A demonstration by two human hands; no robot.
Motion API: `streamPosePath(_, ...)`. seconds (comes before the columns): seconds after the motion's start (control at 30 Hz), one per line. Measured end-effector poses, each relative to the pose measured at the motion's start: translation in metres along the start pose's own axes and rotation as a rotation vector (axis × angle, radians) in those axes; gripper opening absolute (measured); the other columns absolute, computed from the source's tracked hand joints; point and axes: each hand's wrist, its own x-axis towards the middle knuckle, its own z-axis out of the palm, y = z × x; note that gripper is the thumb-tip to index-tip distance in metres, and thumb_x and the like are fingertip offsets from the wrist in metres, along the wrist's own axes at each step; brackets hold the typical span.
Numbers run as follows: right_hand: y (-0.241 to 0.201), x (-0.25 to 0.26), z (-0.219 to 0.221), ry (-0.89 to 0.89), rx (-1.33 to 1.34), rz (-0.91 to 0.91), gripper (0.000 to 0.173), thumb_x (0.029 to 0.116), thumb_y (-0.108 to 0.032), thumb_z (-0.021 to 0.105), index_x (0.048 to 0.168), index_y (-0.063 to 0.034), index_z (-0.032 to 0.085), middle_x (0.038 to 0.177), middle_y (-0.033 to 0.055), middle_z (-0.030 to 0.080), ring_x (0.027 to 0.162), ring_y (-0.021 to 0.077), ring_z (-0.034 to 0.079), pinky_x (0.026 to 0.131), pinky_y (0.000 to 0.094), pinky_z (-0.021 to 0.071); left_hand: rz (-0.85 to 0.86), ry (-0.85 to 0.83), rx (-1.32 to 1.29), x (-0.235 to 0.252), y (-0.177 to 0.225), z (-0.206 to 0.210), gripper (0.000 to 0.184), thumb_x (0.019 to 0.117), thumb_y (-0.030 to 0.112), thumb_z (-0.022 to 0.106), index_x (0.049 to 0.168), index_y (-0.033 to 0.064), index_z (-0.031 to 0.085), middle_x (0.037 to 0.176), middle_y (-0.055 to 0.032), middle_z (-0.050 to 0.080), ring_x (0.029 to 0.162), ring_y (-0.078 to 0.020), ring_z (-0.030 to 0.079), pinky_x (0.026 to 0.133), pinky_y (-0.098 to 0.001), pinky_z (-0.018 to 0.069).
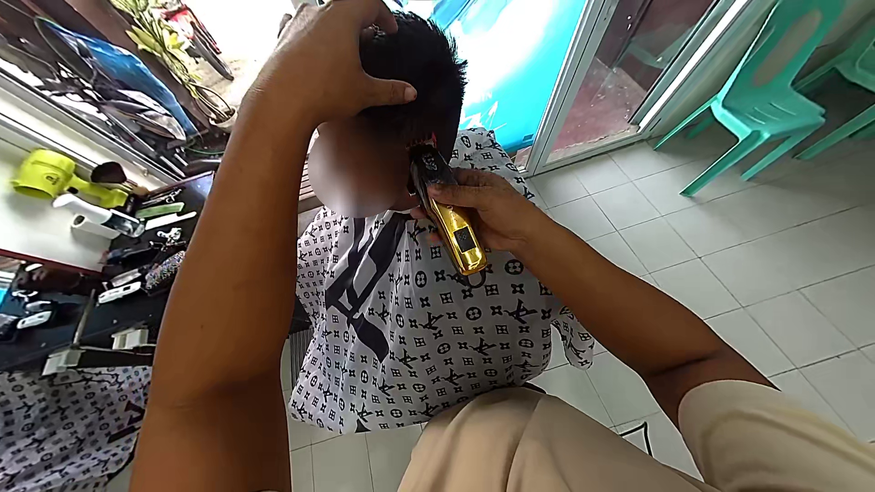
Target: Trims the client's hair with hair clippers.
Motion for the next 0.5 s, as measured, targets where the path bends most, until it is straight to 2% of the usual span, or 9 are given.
streamPosePath(0.1,-0.001,0.002,0.004,0.015,-0.049,-0.090,0.032,0.1011,-0.010,0.061,0.130,-0.0032,0.047,0.112,0.0149,0.067,0.098,0.0265,0.072,0.078,0.0428,0.0638,0.006,0.001,0.011,0.000,0.000,0.001,0.072,0.0867,0.059,0.073,0.145,0.0207,0.055,0.141,-0.0143,0.059,0.136,-0.0375,0.050,0.110,-0.0683,0.0315)
streamPosePath(0.27,0.010,0.001,0.000,0.018,0.013,0.049,0.029,0.1021,-0.012,0.059,0.128,-0.0040,0.051,0.107,0.0154,0.070,0.094,0.0266,0.073,0.077,0.0418,0.0638,-0.001,-0.009,-0.003,0.002,-0.002,0.002,0.073,0.0860,0.059,0.074,0.145,0.0214,0.053,0.142,-0.0115,0.060,0.136,-0.0357,0.051,0.112,-0.0673,0.0299)
streamPosePath(0.43,-0.001,0.007,0.013,0.034,-0.035,-0.126,0.031,0.1006,-0.010,0.061,0.128,-0.0032,0.048,0.107,0.0148,0.068,0.093,0.0254,0.072,0.077,0.0417,0.0638,0.030,0.002,0.005,0.003,-0.003,0.003,0.072,0.0867,0.057,0.074,0.144,0.0187,0.054,0.139,-0.0155,0.061,0.134,-0.0387,0.052,0.110,-0.0685,0.0307)
streamPosePath(0.5,0.007,0.007,0.012,0.028,-0.046,-0.100,0.033,0.1001,-0.010,0.062,0.129,-0.0023,0.048,0.108,0.0155,0.068,0.092,0.0258,0.072,0.076,0.0420,0.0637,0.027,-0.002,0.010,0.002,-0.002,0.003,0.072,0.0865,0.057,0.074,0.144,0.0186,0.053,0.139,-0.0152,0.061,0.133,-0.0378,0.052,0.110,-0.0678,0.0307)
